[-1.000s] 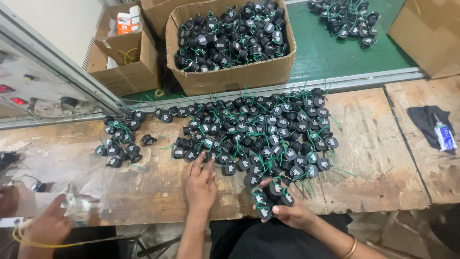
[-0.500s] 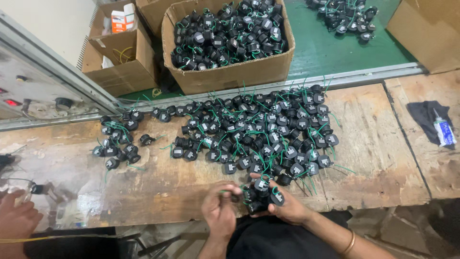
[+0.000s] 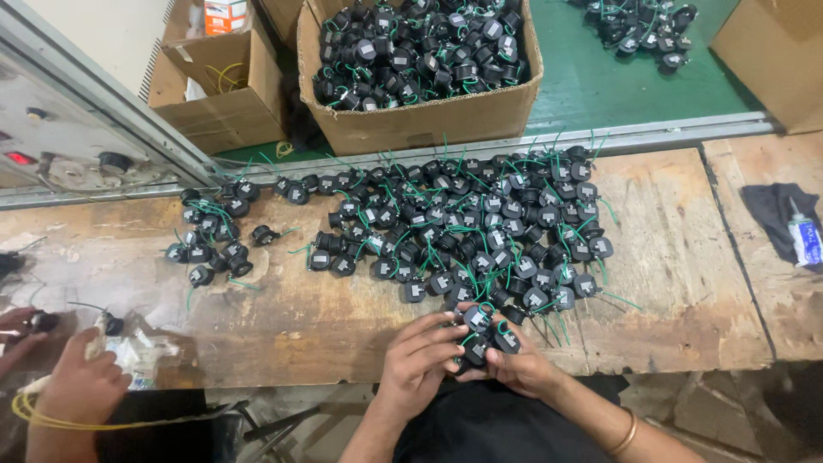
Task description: The person picks up black power adapters with green cords from a workbench, winds the cord around each adapter by hand, and places the finished adapters into a cardboard box, working through the pile one at a time.
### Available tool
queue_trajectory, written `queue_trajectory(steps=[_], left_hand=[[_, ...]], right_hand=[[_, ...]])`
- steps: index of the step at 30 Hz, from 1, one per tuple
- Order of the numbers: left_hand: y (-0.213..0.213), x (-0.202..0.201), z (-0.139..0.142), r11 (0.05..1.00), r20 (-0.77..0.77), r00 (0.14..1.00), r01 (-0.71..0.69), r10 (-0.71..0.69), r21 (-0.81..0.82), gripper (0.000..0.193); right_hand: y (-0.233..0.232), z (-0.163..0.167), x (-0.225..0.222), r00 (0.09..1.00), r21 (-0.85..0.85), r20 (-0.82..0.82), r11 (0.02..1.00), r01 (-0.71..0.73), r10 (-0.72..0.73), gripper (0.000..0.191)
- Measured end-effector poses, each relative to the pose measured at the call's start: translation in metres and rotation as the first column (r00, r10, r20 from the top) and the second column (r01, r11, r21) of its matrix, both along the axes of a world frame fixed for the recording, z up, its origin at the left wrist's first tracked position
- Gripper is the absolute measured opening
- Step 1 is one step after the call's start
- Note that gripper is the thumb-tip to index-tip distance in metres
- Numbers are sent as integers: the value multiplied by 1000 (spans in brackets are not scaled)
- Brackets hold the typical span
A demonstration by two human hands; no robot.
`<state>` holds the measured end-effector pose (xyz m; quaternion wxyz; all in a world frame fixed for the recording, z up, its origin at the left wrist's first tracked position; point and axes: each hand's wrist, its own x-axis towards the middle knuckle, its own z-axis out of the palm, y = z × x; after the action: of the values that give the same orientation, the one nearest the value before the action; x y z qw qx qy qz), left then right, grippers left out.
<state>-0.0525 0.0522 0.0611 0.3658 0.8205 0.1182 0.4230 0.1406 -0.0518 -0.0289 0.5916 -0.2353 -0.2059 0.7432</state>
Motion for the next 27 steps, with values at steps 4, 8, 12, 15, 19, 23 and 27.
queue_trajectory(steps=[4,8,12,15,19,23,27], left_hand=[[-13,12,-17,982,67,996,-49,62,-181,26],[-22,24,-26,967,84,971,-211,225,-144,21],[-23,22,-20,949,-22,962,-263,271,176,18],[-19,18,-12,938,-29,955,-283,295,200,19],[5,-7,-15,932,19,940,-340,340,126,28],[46,-54,-41,809,80,806,-580,587,-94,22],[76,-83,-69,579,33,684,-589,728,-563,20]], right_hand=[[0,-3,1,895,229,419,971,61,-155,87],[1,-11,6,753,299,616,953,48,-231,87],[3,-13,7,831,242,519,967,80,-199,91],[3,-10,6,808,293,546,954,63,-221,89],[-1,6,1,958,110,279,993,35,-64,93],[0,42,1,993,0,116,1000,-30,30,98],[12,86,2,929,-77,321,982,-171,187,99]])
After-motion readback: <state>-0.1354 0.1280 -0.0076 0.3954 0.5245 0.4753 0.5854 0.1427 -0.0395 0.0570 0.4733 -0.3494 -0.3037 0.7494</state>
